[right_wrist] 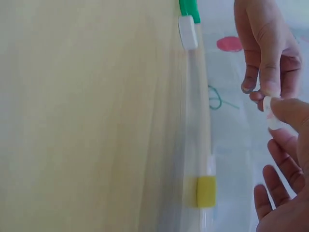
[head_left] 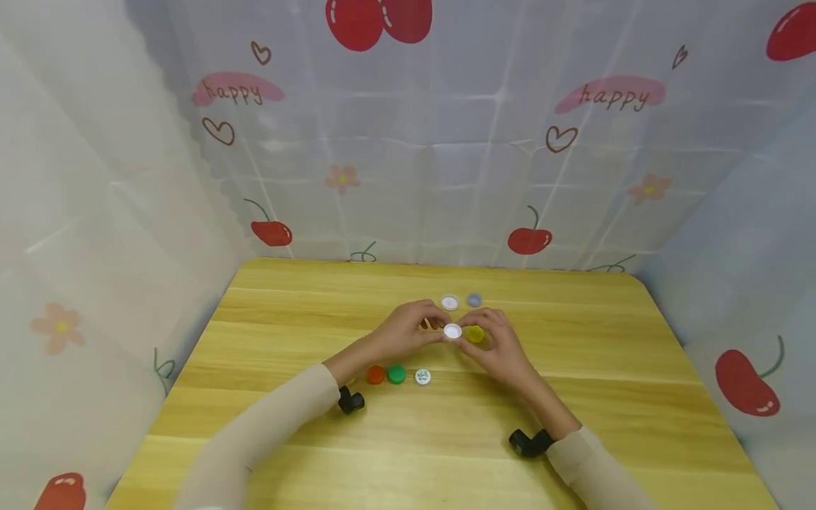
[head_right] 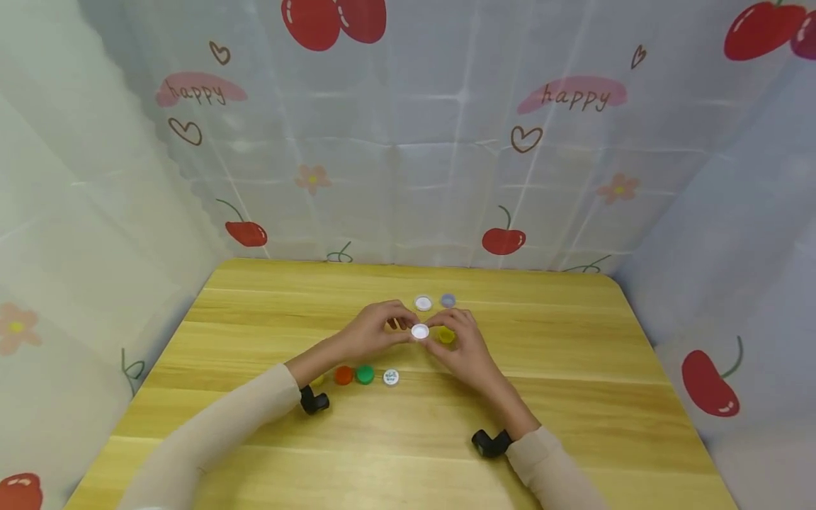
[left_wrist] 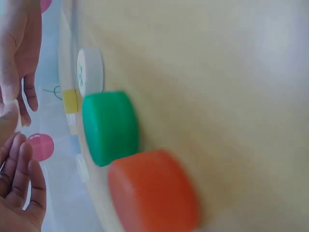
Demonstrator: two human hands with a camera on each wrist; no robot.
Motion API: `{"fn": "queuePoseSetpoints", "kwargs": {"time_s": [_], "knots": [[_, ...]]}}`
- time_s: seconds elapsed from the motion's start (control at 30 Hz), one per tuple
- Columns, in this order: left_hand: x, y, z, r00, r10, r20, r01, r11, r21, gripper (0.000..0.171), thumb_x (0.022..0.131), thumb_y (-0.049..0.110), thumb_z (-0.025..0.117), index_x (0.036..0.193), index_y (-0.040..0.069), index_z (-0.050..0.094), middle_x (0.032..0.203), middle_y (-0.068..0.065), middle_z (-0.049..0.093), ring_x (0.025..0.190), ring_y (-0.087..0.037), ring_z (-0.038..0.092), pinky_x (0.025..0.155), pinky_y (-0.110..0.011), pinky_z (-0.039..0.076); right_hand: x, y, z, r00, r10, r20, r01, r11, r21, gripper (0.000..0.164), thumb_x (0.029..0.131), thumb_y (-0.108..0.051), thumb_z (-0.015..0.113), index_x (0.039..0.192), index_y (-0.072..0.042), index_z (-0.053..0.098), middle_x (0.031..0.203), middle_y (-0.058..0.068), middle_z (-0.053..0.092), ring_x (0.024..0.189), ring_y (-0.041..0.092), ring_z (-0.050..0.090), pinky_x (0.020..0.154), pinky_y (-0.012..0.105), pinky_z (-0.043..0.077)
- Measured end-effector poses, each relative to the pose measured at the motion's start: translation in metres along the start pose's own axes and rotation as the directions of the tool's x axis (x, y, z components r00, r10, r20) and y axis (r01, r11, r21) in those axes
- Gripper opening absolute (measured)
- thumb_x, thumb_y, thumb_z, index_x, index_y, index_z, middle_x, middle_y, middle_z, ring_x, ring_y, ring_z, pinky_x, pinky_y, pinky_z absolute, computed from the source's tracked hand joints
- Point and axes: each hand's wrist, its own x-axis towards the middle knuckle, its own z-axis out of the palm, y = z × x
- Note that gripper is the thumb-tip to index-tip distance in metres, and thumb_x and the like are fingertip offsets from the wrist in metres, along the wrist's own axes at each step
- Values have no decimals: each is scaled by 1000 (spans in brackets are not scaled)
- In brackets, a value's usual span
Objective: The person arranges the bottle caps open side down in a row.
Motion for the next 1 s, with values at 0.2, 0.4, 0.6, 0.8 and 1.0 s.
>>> {"fn": "queuePoseSetpoints", "kwargs": {"time_s": [0.2, 0.4, 0.6, 0.8, 1.0], "knots": [[-27, 1, 2, 993, 62, -100, -69, 995, -76, 27, 97, 32, 82, 121, 21, 78, 110, 10, 72, 97, -4, 65, 90, -31, 61, -10, -17, 10, 999, -38, -10, 38, 995, 96, 27, 92, -14, 87, 116, -21, 78, 124, -1, 72, 123, 18, 58, 102, 36, 47], [-45, 11, 3, 973, 146, -178, -165, 982, -95, 26, 94, 27, 84, 119, 20, 78, 111, 7, 74, 97, -7, 66, 86, -25, 60, -19, -32, 11, 994, -101, -42, 106, 984, 142, 31, 90, -7, 87, 117, -19, 77, 122, 2, 73, 121, 20, 61, 105, 30, 49], [-55, 20, 5, 961, 166, -220, -198, 971, -131, 27, 93, 23, 86, 118, 18, 78, 108, 4, 75, 95, -8, 67, 86, -25, 60, -23, -36, 10, 993, -111, -39, 116, 979, 169, 33, 89, -6, 88, 116, -20, 78, 121, 2, 73, 122, 20, 62, 107, 26, 48], [-60, 20, 10, 969, 117, -218, -155, 974, -165, 27, 94, 23, 85, 119, 20, 78, 110, 6, 75, 96, -7, 67, 86, -26, 61, -26, -36, 11, 994, -105, -25, 108, 979, 174, 31, 88, -6, 89, 113, -20, 78, 121, 2, 73, 120, 20, 62, 105, 26, 50], [-62, 18, 11, 996, -71, -52, 41, 895, -444, 22, 101, 29, 78, 122, 24, 78, 117, 1, 75, 103, -16, 70, 90, -32, 61, -27, -37, 7, 993, -116, -9, 117, 986, 122, 33, 86, -9, 91, 113, -22, 77, 120, -2, 72, 118, 16, 62, 103, 24, 50]]}}
